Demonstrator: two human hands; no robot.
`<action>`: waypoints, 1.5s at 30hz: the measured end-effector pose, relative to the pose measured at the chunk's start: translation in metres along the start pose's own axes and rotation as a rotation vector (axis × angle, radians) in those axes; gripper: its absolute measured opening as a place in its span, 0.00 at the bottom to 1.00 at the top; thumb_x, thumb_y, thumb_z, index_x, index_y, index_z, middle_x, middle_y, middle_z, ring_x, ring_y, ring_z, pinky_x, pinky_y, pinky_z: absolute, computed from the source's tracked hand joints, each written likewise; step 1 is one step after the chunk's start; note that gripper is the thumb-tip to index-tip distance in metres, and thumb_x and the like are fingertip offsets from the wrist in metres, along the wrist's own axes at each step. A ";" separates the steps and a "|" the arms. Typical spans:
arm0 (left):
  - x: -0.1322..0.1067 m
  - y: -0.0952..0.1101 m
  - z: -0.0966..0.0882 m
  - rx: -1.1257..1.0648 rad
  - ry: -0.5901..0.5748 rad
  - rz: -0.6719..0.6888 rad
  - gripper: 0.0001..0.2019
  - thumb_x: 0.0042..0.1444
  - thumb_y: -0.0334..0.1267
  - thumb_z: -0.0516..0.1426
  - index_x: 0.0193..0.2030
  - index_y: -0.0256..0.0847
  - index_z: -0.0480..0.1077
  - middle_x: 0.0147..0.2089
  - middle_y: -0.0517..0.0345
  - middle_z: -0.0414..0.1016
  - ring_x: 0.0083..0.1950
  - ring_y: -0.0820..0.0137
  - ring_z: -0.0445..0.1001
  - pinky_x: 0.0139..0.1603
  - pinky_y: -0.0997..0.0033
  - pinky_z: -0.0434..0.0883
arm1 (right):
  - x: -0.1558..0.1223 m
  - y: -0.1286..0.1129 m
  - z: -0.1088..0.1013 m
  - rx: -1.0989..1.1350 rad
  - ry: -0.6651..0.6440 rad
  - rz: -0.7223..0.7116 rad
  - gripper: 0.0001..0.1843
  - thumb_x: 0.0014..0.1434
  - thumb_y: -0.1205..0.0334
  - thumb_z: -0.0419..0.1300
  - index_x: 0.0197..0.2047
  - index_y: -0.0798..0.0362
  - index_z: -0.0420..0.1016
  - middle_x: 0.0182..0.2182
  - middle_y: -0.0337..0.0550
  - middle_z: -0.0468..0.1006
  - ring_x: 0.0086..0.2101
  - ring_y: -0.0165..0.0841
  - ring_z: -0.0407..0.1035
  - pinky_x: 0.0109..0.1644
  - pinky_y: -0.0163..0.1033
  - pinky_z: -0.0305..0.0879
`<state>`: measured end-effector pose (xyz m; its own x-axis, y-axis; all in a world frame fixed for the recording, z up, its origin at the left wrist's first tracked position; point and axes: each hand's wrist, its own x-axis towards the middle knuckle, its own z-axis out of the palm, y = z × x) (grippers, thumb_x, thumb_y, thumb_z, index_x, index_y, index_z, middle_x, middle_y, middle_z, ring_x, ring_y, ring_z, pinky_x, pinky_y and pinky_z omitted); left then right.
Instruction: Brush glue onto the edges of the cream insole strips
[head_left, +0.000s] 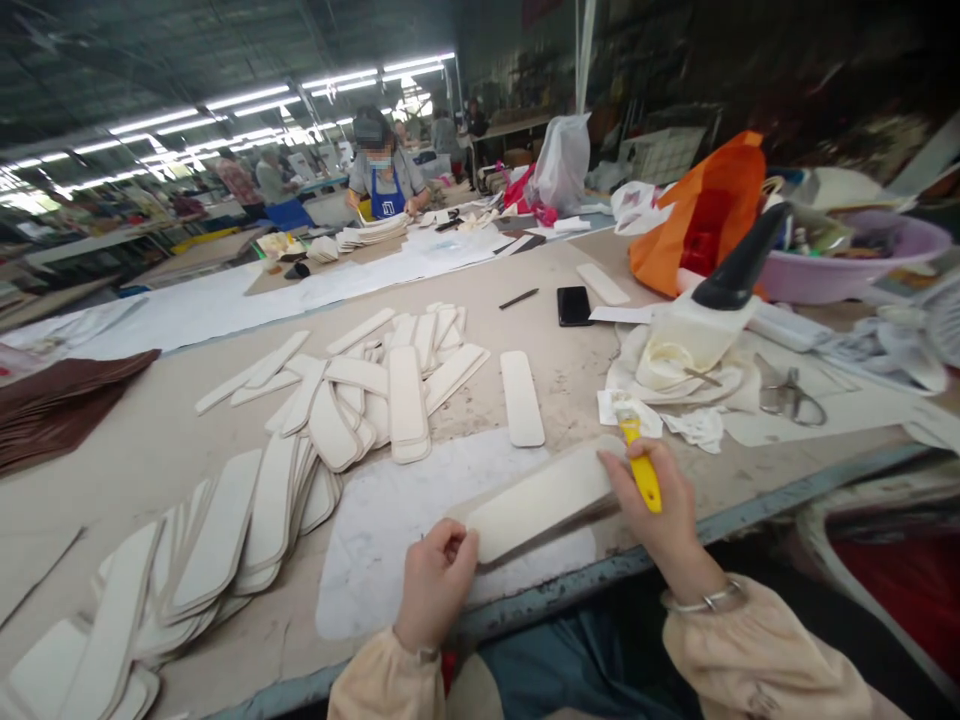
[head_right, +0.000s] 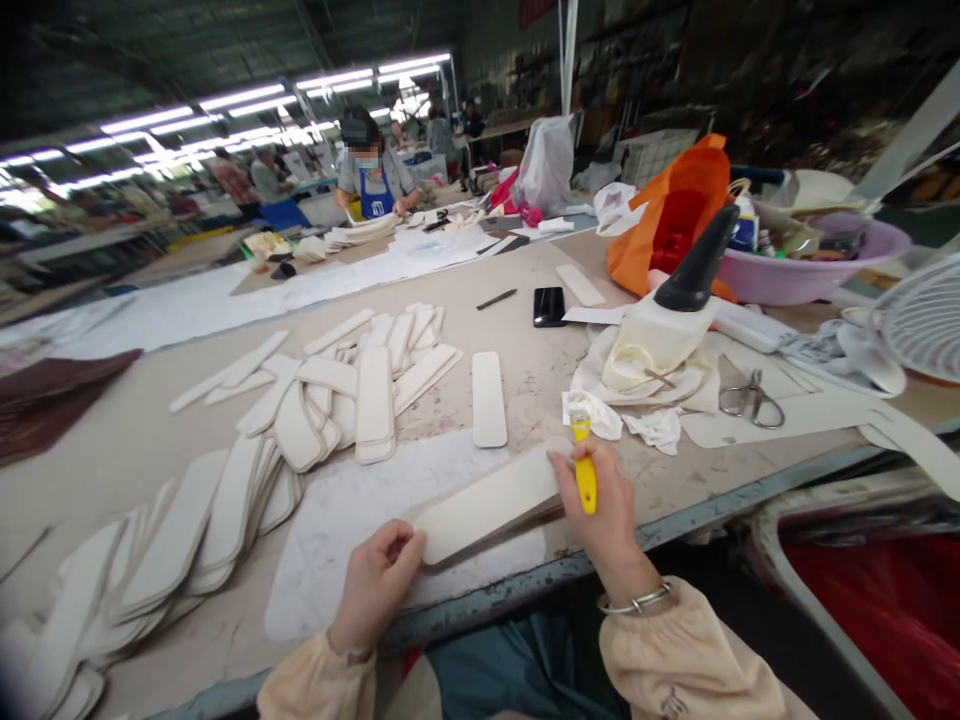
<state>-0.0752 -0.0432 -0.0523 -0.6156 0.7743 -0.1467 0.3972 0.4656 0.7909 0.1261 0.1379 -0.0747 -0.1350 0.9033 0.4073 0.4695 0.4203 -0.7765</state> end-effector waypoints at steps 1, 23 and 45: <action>0.004 -0.001 0.000 0.048 -0.002 0.005 0.13 0.54 0.47 0.53 0.24 0.42 0.67 0.18 0.65 0.66 0.21 0.73 0.65 0.24 0.74 0.60 | 0.002 0.002 0.004 -0.026 -0.002 -0.018 0.14 0.58 0.50 0.59 0.37 0.50 0.63 0.28 0.37 0.69 0.23 0.30 0.63 0.28 0.36 0.60; 0.013 -0.020 -0.002 -0.029 -0.098 -0.073 0.08 0.58 0.45 0.50 0.36 0.44 0.62 0.21 0.68 0.69 0.20 0.73 0.69 0.23 0.75 0.62 | 0.000 0.020 0.025 -0.192 -0.063 -0.050 0.15 0.60 0.48 0.57 0.39 0.51 0.66 0.31 0.42 0.73 0.26 0.34 0.68 0.30 0.37 0.60; 0.009 -0.018 0.001 0.240 -0.051 -0.028 0.11 0.55 0.46 0.53 0.42 0.45 0.59 0.23 0.69 0.67 0.25 0.67 0.70 0.30 0.69 0.62 | -0.002 0.031 0.027 -0.243 -0.098 -0.103 0.12 0.61 0.50 0.56 0.39 0.50 0.66 0.28 0.41 0.74 0.26 0.37 0.69 0.29 0.39 0.62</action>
<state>-0.0870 -0.0443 -0.0690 -0.5960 0.7775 -0.2006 0.5348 0.5707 0.6231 0.1170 0.1516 -0.1128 -0.2715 0.8657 0.4206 0.6428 0.4883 -0.5902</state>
